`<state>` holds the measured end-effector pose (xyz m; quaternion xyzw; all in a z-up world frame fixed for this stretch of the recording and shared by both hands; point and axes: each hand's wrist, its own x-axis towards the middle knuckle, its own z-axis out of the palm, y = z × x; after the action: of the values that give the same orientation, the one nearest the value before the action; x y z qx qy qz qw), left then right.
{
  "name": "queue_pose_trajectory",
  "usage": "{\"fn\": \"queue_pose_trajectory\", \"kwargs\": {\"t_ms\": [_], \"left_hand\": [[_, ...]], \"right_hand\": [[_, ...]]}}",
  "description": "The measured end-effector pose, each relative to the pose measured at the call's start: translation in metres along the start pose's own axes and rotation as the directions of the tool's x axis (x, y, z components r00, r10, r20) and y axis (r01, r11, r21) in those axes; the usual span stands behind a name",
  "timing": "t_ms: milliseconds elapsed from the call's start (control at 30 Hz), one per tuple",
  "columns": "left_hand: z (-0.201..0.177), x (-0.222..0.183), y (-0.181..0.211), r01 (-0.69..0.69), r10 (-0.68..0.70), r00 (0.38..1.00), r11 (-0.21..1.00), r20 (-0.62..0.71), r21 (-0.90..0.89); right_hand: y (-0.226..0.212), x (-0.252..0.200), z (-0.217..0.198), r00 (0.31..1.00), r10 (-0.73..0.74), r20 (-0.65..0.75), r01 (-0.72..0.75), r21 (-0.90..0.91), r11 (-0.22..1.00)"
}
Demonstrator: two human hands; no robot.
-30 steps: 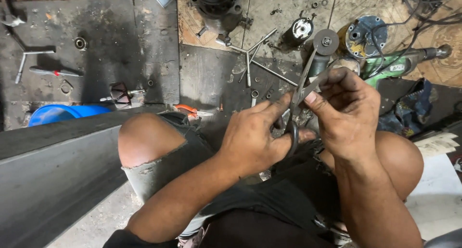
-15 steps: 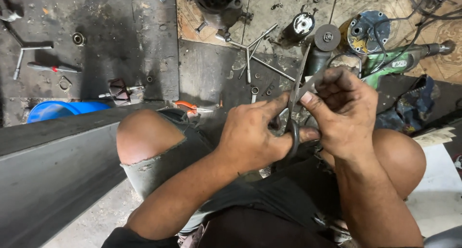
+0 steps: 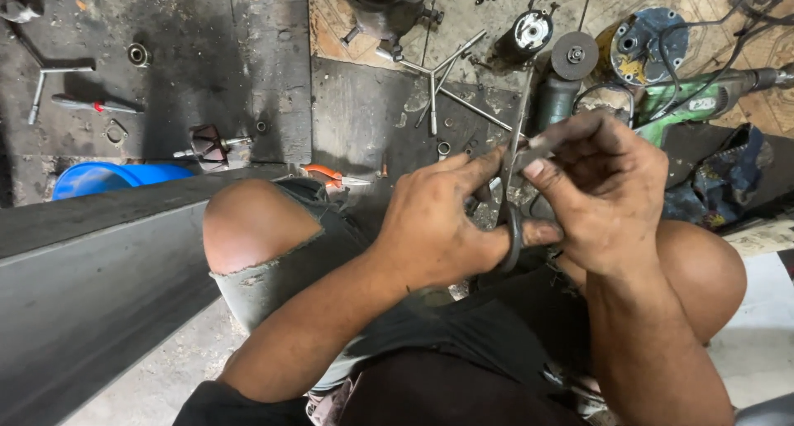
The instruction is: Repairing and cleaning small internal components of a motor using pliers and hands.
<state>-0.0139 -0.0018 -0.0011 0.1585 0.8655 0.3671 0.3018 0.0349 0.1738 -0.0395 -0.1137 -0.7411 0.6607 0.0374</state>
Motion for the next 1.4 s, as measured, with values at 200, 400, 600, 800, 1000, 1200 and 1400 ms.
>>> {"fn": "queue_pose_trajectory", "kwargs": {"t_ms": [200,400,600,800,1000,1200,1400], "left_hand": [[0.008,0.003,-0.005,-0.099,0.094,0.990,0.994,-0.105,-0.045],[0.000,0.000,-0.001,-0.006,0.007,0.997,1.000,-0.079,0.007],[0.020,-0.001,-0.019,-0.083,0.103,0.988,0.983,-0.114,0.166],[0.027,0.002,-0.030,-0.202,0.244,0.956,0.951,-0.166,0.235],[0.030,0.004,-0.034,-0.226,0.268,0.943,0.950,-0.195,0.215],[0.027,0.008,-0.033,-0.257,0.286,0.946,0.949,-0.154,0.184],[0.021,0.004,-0.019,-0.226,0.258,0.943,0.960,-0.210,0.166]], "right_hand": [[0.004,0.001,0.001,0.994,0.028,-0.104,-0.027,0.005,1.000],[0.008,0.003,0.002,0.996,0.000,-0.085,0.013,0.144,0.989],[0.019,0.006,-0.007,0.980,0.025,-0.196,0.000,0.123,0.992],[0.027,0.009,-0.010,0.979,0.055,-0.194,-0.009,0.230,0.973],[0.013,0.010,-0.010,0.977,0.210,-0.023,-0.207,0.114,0.972],[0.003,0.012,-0.006,0.987,0.161,-0.007,-0.158,0.155,0.975],[0.006,0.008,-0.009,0.991,0.130,-0.044,-0.111,0.294,0.949]]}}
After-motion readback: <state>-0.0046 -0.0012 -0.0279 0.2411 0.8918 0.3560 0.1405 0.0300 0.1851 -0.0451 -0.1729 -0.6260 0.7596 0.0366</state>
